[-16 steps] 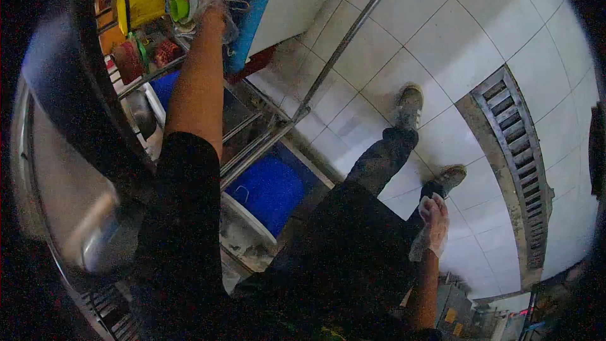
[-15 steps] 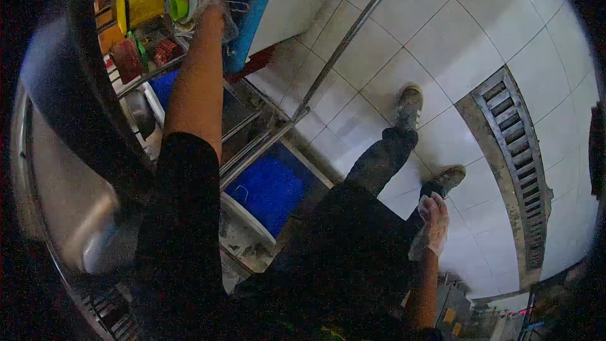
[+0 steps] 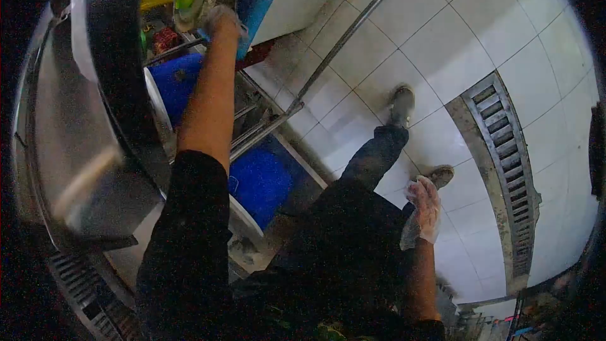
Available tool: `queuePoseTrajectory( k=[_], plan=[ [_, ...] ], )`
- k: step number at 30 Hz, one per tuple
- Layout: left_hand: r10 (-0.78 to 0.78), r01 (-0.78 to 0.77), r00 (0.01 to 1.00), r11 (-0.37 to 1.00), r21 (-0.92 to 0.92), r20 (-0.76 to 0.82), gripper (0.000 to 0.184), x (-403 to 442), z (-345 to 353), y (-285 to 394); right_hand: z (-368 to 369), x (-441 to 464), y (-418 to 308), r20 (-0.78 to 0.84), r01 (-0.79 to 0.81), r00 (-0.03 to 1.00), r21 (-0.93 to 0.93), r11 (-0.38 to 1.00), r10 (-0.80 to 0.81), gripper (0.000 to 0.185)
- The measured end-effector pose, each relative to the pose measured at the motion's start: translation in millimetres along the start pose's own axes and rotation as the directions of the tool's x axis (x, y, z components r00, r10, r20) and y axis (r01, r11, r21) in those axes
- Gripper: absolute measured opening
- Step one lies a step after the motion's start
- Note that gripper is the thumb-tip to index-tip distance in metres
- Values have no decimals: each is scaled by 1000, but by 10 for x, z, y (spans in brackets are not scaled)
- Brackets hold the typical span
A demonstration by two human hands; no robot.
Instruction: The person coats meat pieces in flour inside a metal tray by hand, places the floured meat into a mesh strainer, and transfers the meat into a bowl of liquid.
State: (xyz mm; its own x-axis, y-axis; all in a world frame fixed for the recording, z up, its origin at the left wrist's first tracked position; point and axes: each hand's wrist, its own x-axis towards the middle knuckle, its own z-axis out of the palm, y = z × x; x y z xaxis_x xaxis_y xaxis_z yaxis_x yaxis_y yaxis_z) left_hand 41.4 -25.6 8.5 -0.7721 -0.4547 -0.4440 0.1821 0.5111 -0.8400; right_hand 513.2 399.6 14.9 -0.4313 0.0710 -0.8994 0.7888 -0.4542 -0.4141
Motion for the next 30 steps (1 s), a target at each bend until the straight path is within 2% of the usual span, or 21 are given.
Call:
queuePoseTrajectory(
  k=[1, 2, 4, 5, 7, 10, 11, 12, 13, 15, 17, 19, 21, 23, 24, 26, 27, 28, 29, 30],
  plan=[
    [-101, 81, 992, 971, -227, -79, 53, -149, 3, 41, -38, 12, -15, 5, 7, 1000, -25, 1000, -6, 35],
    [-220, 114, 964, 851, -513, -151, 50, -264, 56, 65, -88, -9, -31, 4, 12, 1000, -25, 1000, -12, 35],
    [-390, 41, 901, 517, -855, -192, 45, -512, 135, 205, -200, -45, -98, 76, 77, 994, -61, 995, -72, 34],
    [-438, -23, 878, 367, -930, -195, 42, -637, 184, 313, -205, 29, -37, 74, 79, 994, -62, 995, -75, 34],
    [-473, -116, 863, 154, -981, -177, 38, -912, 218, 532, -202, 208, 66, 117, 69, 991, 23, 997, -71, 37],
    [-450, -216, 882, -114, -970, -144, 32, -1499, 284, 851, 0, 361, -300, 210, 139, 970, -63, 988, -123, 41],
    [-427, -234, 895, -196, -952, -132, 31, -1972, 264, 842, -94, 88, -489, 265, 167, 950, 19, 986, -166, 44],
    [-403, -266, 901, -224, -938, -160, 30, -2346, 320, 905, -82, 31, -527, 320, 179, 925, 108, 978, -205, 46],
    [-376, -302, 903, -209, -930, -209, 29, -2614, 357, 1006, -10, 176, -580, 397, 368, 848, 38, 929, -352, 48],
    [-365, -473, 825, -25, -881, -433, 28, -3122, 567, 1286, 223, 364, -801, 453, 521, 769, -35, 853, -451, 55],
    [-286, -453, 858, -34, -891, -426, 27, -3563, 721, 1554, 426, 392, -1104, 417, 496, 802, -63, 866, -428, 59],
    [-173, -305, 942, -82, -949, -288, 25, -4352, 185, 1536, 439, 392, -1292, 499, 383, 764, 158, 910, -408, 66],
    [-82, -228, 973, -162, -960, -217, 25, -4837, 75, 1639, 374, 628, -1111, 460, 418, 761, 192, 888, -457, 66],
    [-34, -286, 958, -143, -948, -284, 24, -5150, 126, 1758, 193, 657, -1030, 424, 450, 752, 227, 863, -504, 66],
    [-18, -306, 952, -142, -942, -306, 24, -5279, 95, 1771, 47, 615, -988, 375, 531, 738, 191, 825, -562, 65],
    [179, -243, 955, 25, -970, -235, 26, -5490, -18, 1698, -167, 478, -901, 301, 632, 715, 108, 767, -631, 61],
    [181, -249, 953, 16, -968, -242, 26, -5541, -73, 1625, -269, 394, -874, 263, 674, 701, 61, 736, -663, 59],
    [301, -266, 921, 18, -964, -248, 28, -5564, -100, 1513, -396, 363, -783, 244, 736, 666, -58, 675, -705, 58],
    [416, -284, 874, 22, -959, -249, 30, -5570, -133, 1420, -445, 353, -773, 200, 690, 714, -33, 723, -671, 56],
    [355, -309, 892, 24, -951, -280, 35, -5566, -183, 1349, -492, 340, -767, 154, 642, 758, -3, 767, -634, 53]
  ],
)
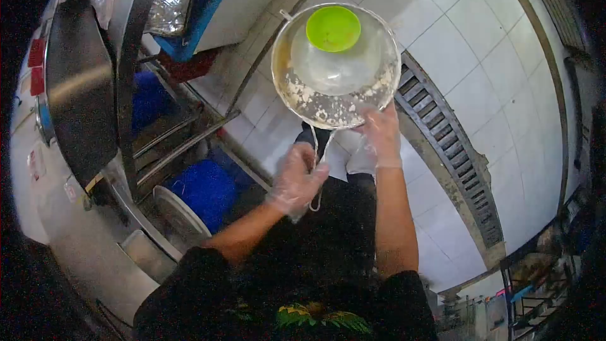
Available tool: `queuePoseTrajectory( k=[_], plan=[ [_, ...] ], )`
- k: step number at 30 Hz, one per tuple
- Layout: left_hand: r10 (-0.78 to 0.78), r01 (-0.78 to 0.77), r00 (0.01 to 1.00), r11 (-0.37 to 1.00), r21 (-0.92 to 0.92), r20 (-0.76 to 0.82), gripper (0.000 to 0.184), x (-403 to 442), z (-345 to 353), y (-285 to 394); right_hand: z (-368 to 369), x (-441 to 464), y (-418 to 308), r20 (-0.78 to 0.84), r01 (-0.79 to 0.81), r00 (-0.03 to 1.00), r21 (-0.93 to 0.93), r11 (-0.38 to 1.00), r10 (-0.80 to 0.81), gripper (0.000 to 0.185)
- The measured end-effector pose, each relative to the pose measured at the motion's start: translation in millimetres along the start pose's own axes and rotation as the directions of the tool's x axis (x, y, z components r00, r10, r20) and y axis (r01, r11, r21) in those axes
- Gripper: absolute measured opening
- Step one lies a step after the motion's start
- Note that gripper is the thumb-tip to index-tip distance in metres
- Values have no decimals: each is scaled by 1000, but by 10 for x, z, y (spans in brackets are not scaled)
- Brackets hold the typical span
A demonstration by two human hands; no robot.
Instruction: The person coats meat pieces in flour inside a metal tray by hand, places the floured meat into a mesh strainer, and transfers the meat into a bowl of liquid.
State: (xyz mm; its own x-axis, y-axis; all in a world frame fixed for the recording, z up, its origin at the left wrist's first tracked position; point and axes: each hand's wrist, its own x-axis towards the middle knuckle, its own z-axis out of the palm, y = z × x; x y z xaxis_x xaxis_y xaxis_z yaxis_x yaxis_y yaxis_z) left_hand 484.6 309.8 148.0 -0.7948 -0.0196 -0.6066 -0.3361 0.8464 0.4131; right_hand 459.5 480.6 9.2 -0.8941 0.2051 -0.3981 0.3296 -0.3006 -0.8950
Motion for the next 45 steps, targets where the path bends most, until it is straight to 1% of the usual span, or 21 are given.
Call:
queuePoseTrajectory(
  k=[1, 3, 7, 10, 13, 16, 17, 19, 22, 23, 25, 27, 28, 30, 32, 35, 37, 38, 40, 44, 45],
  plan=[
    [11, -11, 1000, 1000, 0, 2, 35, 9, -145, 47, -47, -21, 4, -47, -55, 997, 45, 997, 57, 52],
    [508, -421, 810, 852, 310, -294, 51, 186, -537, 123, -61, -45, -91, -94, 4, 995, -63, 998, -10, 50],
    [768, -630, 641, 541, 557, -20, 72, 858, -756, 521, -10, -36, -132, -90, 76, 993, -49, 996, -80, 50],
    [814, -625, 576, 380, 682, 74, 61, 1013, -670, 960, -149, -228, -233, 58, 207, 978, -386, 899, -200, 53],
    [803, -684, 563, 318, 656, 198, 42, 1336, -594, 841, -46, -176, -271, -72, 80, 993, -192, 978, -95, 55],
    [717, -702, 595, 241, 671, 364, 26, 1231, -582, 810, 4, -186, -230, -14, 305, 937, -457, 836, -349, 58],
    [716, -699, 595, 237, 674, 366, 26, 1199, -581, 833, 33, -202, -438, -88, 133, 984, -218, 967, -155, 58],
    [743, -763, 545, 250, 596, 388, 20, 1178, -613, 819, 58, -215, -430, -92, -47, 994, 52, 998, 52, 59],
    [822, -774, 455, 174, 609, 342, 17, 1326, -706, 652, 110, -42, -141, -87, 106, 991, -7, 994, -106, 61],
    [802, -789, 447, 143, 598, 397, 17, 1334, -803, 660, 124, -46, -322, -90, -1, 996, 57, 998, 7, 60],
    [830, -748, 465, 183, 638, 307, 17, 1382, -1070, 617, 199, 63, -387, -78, -112, 989, 120, 986, 122, 60],
    [884, -720, 445, 258, 644, 144, 20, 1468, -1232, 543, 178, 230, -179, -110, -59, 992, 44, 997, 64, 57],
    [939, -828, 343, 285, 483, 35, 23, 1638, -1342, 377, 137, 334, 10, -122, 5, 993, 69, 998, 4, 56],
    [948, -828, 316, 253, 499, 43, 26, 1807, -1529, 125, 82, 497, 468, -159, -51, 987, -86, 995, 37, 56],
    [877, -745, 479, 383, 547, 38, 26, 1774, -1672, 124, 30, 516, 579, -195, -113, 979, -229, 967, 68, 56],
    [924, -879, 370, 382, 284, -99, 26, 1893, -1906, 12, 193, 576, 534, -160, -95, 984, -108, 990, 77, 56],
    [846, -568, 496, 488, 662, -198, 23, 2042, -2006, -228, 161, 584, 591, -168, -217, 962, -1, 976, 214, 58],
    [762, -466, 577, 604, 647, -295, 24, 2212, -2108, -352, 218, 578, 628, -170, -221, 961, 5, 975, 218, 58],
    [624, -277, 594, 751, 600, -507, 25, 2695, -2269, -626, 250, 510, 705, -266, -184, 946, 31, 982, 185, 49],
    [420, -209, 488, 907, 364, -765, 34, 3629, -2674, -1369, 167, 294, 501, -286, -221, 932, 40, 974, 223, 30],
    [342, 42, 522, 905, 424, -782, 37, 3603, -2724, -1192, 116, 257, 334, -252, -278, 934, -59, 959, 255, 25]
  ],
)
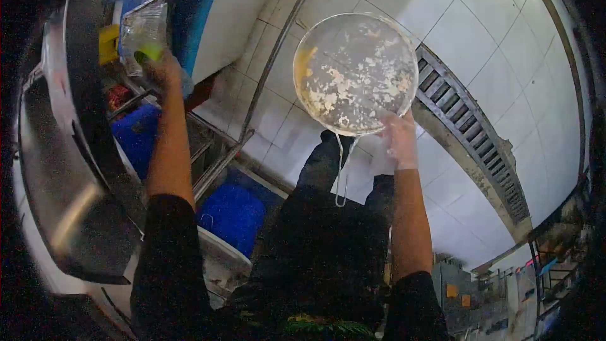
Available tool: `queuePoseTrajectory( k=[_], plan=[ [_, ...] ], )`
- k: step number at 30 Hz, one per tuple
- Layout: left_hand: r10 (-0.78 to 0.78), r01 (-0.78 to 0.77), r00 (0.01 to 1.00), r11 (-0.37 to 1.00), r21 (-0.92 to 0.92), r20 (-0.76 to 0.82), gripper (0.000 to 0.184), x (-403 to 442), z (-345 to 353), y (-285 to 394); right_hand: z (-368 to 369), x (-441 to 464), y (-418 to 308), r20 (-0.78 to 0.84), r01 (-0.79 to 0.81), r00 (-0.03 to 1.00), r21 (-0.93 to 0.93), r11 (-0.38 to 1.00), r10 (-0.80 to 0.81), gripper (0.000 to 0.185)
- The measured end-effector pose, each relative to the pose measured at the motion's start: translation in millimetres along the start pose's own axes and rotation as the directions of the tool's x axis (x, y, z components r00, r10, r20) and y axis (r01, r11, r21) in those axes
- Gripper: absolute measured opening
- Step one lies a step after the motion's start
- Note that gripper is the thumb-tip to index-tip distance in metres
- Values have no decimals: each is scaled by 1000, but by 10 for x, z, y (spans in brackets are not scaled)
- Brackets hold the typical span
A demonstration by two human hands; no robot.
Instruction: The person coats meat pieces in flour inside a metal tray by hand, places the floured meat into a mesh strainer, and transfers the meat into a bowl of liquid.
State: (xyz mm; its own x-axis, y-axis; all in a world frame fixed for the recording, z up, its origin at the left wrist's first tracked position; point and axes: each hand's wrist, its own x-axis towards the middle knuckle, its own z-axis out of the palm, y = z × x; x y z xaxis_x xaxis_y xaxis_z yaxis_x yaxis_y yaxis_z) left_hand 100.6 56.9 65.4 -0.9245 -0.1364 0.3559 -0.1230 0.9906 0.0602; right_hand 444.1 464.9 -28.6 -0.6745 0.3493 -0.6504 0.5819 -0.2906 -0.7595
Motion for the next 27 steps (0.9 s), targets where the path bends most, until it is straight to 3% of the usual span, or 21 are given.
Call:
queuePoseTrajectory(
  k=[1, 2, 3, 5, 6, 8, 10, 11, 12, 14, 15, 16, 18, 20, 21, 22, 24, 26, 27],
  plan=[
    [-85, 77, 996, 965, 249, 19, 39, 24, -37, 68, -62, -35, 74, 19, -16, 1000, -55, 998, 17, 23],
    [-85, 76, 996, 965, 249, 22, 39, 3, 39, -22, -123, -69, 149, 39, -30, 999, -111, 993, 35, 23],
    [-24, 20, 1000, 973, 230, 13, 44, -4, 199, -198, -251, -59, 455, 22, 62, 998, -289, 955, -59, 27],
    [103, -98, 995, 976, 194, -16, 53, 98, 589, -638, -376, -149, 622, 15, 149, 987, -450, 880, -159, 34],
    [166, -158, 985, 975, 159, -37, 58, 341, 580, -697, -268, -362, 364, -92, -2, 996, -185, 983, -15, 40],
    [216, -201, 971, 970, 137, -99, 63, 516, 592, -589, -253, -427, 106, -125, -103, 985, 114, 988, 117, 47],
    [22, -135, 959, 911, 389, 281, 75, 255, -33, 187, -269, -643, -150, -73, -129, 979, 514, 848, 193, 57],
    [40, -89, 990, 926, 366, 138, 78, 313, 512, -441, -401, -735, -138, -24, -196, 975, 388, 900, 223, 57],
    [57, -51, 998, 942, 331, -9, 81, 367, 1034, -1038, -464, -814, -38, -19, -200, 974, 385, 901, 224, 57],
    [159, -106, 983, 904, 414, -96, 82, 55, 702, -530, -435, -850, 148, -94, -219, 958, 380, 899, 273, 55],
    [14, -20, 1000, 945, 327, 22, 78, -100, 240, -25, -369, -843, 129, -119, -215, 953, 377, 901, 277, 54],
    [2, -4, 1000, 949, 316, 8, 78, -214, 259, -51, -260, -888, 116, -155, -125, 966, 419, 899, 207, 53],
    [-75, 21, 978, 963, 270, 193, 71, -532, 375, -167, -143, -964, -5, -193, -27, 973, 444, 896, 126, 52],
    [18, -12, 934, 1000, -19, 356, 62, -1133, 381, 383, -281, -617, 56, -98, -212, 932, 633, 744, 349, 52],
    [67, 54, 909, 960, -275, 412, 50, -1424, 702, 201, -342, -585, 116, -89, -195, 942, 636, 746, 322, 52],
    [141, 109, 803, 921, -375, 579, 40, -1675, 273, 650, -423, -551, 256, -69, -164, 973, 460, 872, 220, 47],
    [240, -62, 403, 970, -235, 883, 35, -2349, 881, 707, -521, -512, 225, -58, -54, 996, 240, 969, 70, 41],
    [551, 368, 290, 691, -623, 783, 38, -2799, -12, 1209, -602, -554, -190, -123, -113, 980, 309, 944, 157, 27],
    [671, 368, 223, 613, -699, 707, 42, -3041, -247, 1290, -638, -513, -410, -1, 270, 960, -277, 922, -281, 23]
  ],
)
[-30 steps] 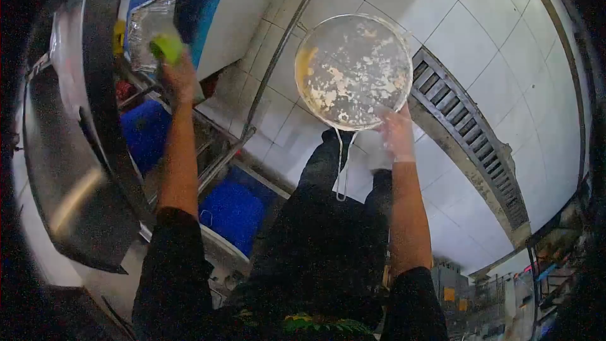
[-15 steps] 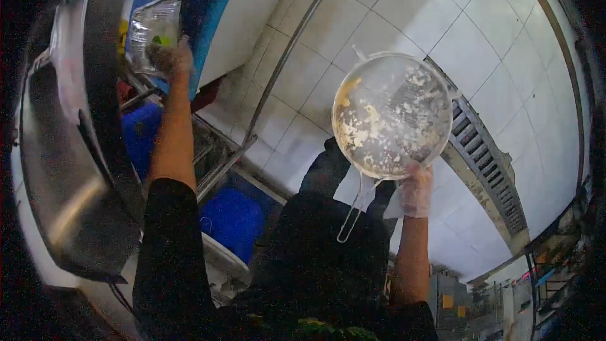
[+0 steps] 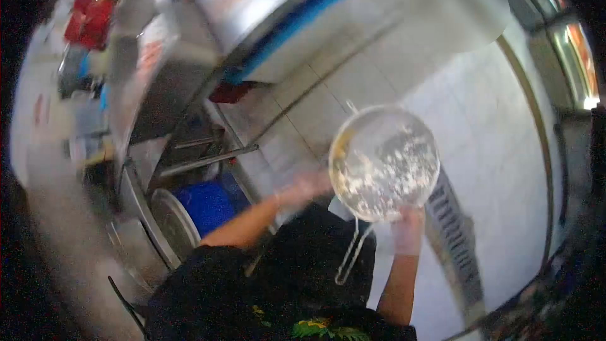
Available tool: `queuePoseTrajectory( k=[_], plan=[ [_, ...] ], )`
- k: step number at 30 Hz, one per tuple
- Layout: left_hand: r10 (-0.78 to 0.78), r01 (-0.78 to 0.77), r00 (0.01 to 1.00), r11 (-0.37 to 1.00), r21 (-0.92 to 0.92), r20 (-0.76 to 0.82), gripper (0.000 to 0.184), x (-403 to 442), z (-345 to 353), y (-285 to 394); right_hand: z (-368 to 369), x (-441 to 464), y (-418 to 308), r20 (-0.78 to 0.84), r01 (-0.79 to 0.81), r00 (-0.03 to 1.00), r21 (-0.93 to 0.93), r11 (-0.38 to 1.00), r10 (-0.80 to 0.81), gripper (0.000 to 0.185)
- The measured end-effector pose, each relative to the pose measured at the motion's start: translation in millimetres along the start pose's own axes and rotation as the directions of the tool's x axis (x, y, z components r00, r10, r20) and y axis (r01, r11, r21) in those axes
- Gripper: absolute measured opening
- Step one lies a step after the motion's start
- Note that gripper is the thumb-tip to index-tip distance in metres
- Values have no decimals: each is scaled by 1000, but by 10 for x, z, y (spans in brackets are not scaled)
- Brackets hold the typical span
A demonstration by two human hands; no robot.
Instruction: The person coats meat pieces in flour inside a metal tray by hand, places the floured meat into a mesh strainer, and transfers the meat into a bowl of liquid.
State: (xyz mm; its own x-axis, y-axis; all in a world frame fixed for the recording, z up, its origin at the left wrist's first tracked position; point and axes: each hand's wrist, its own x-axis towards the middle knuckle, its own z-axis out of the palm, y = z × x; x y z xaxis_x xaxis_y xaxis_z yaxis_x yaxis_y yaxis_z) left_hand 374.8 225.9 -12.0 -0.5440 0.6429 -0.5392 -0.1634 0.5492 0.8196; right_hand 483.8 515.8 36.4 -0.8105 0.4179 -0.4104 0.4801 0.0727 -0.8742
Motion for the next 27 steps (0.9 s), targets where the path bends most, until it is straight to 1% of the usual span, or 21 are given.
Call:
queuePoseTrajectory(
  k=[1, 2, 3, 5, 6, 7, 8, 9, 11, 12, 13, 14, 15, 16, 18, 19, 20, 21, 22, 25, 27],
  plan=[
    [105, -99, 987, 994, -50, 121, 45, -166, 281, 127, -39, 96, -54, 134, 271, 961, -263, 926, -243, 21],
    [205, -180, 950, 976, -121, 236, 48, -329, 563, 252, -79, 194, -105, 258, 533, 846, -451, 716, -466, 20],
    [323, -273, 908, 940, -205, 269, 51, -455, 724, 308, -95, 330, -73, 359, 680, 732, -442, 585, -579, 22],
    [396, -301, 900, 865, -400, 180, 42, -730, 613, 793, 203, 547, -341, 458, 820, 561, -422, 387, -689, 25],
    [425, -342, 893, 855, -389, 150, 42, -785, 468, 889, 531, 501, -577, 225, 397, 907, -168, 902, -357, 28],
    [384, -227, 913, 762, -606, 141, 36, -940, 1065, 1448, 332, 425, -727, 282, 457, 863, -88, 885, -418, 33],
    [317, -92, 937, 626, -775, 145, 30, -955, 1144, 1591, 123, 340, -886, 337, 506, 812, 0, 863, -476, 37],
    [351, -131, 929, 611, -780, 118, 30, -1052, 1026, 1728, -75, 240, -1085, 389, 539, 754, 93, 837, -529, 42],
    [368, -311, 929, 729, -610, -33, 22, -1304, 666, 1926, 296, 233, -1424, 458, 609, 689, 55, 791, -562, 45],
    [272, -253, 958, 650, -717, -92, 21, -1497, 484, 2077, 550, 134, -1652, 467, 338, 813, 109, 935, -348, 45],
    [262, -291, 952, 607, -740, -160, 20, -1473, 390, 1988, 804, 35, -1881, 448, 37, 887, 176, 984, -114, 46],
    [310, -391, 919, 623, -678, -244, 20, -1664, 419, 2145, 742, -474, -2547, 512, -63, 857, 220, 973, -61, 47],
    [329, -449, 893, 597, -665, -307, 19, -1713, 258, 2115, 895, -310, -2351, 522, -45, 850, 205, 978, -70, 47],
    [345, -505, 863, 571, -647, -369, 19, -1760, 95, 2084, 1173, 121, -1967, 706, 367, 643, 55, 929, -296, 44],
    [344, -559, 829, 502, -660, -441, 18, -1853, -235, 2271, 1359, 40, -2335, 879, 743, 307, 18, 669, -365, 42],
    [241, -575, 793, 598, -558, -559, 19, -1978, -407, 2386, 1454, -132, -2600, 901, 517, 330, 76, 853, -281, 37],
    [150, -561, 729, 690, -458, -667, 20, -2055, -581, 2424, 1613, -307, -2910, 922, 243, 338, 111, 964, -191, 33],
    [158, -580, 716, 677, -453, -680, 20, -2016, -690, 2493, 1670, -253, -3078, 925, 263, 330, 101, 959, -188, 33],
    [184, -591, 636, 741, -320, -749, 20, -1884, -912, 2388, 1870, -109, -3176, 903, 291, 367, 116, 950, -223, 30],
    [284, -611, 528, 782, -126, -800, 24, -1794, -1702, 2204, 2514, -14, -3880, 875, 99, 451, 145, 984, -174, 23],
    [455, -490, 682, 866, 105, -573, 28, -1965, -2186, 2060, 2921, 240, -4280, 869, 127, 465, 128, 984, -173, 21]
  ],
)
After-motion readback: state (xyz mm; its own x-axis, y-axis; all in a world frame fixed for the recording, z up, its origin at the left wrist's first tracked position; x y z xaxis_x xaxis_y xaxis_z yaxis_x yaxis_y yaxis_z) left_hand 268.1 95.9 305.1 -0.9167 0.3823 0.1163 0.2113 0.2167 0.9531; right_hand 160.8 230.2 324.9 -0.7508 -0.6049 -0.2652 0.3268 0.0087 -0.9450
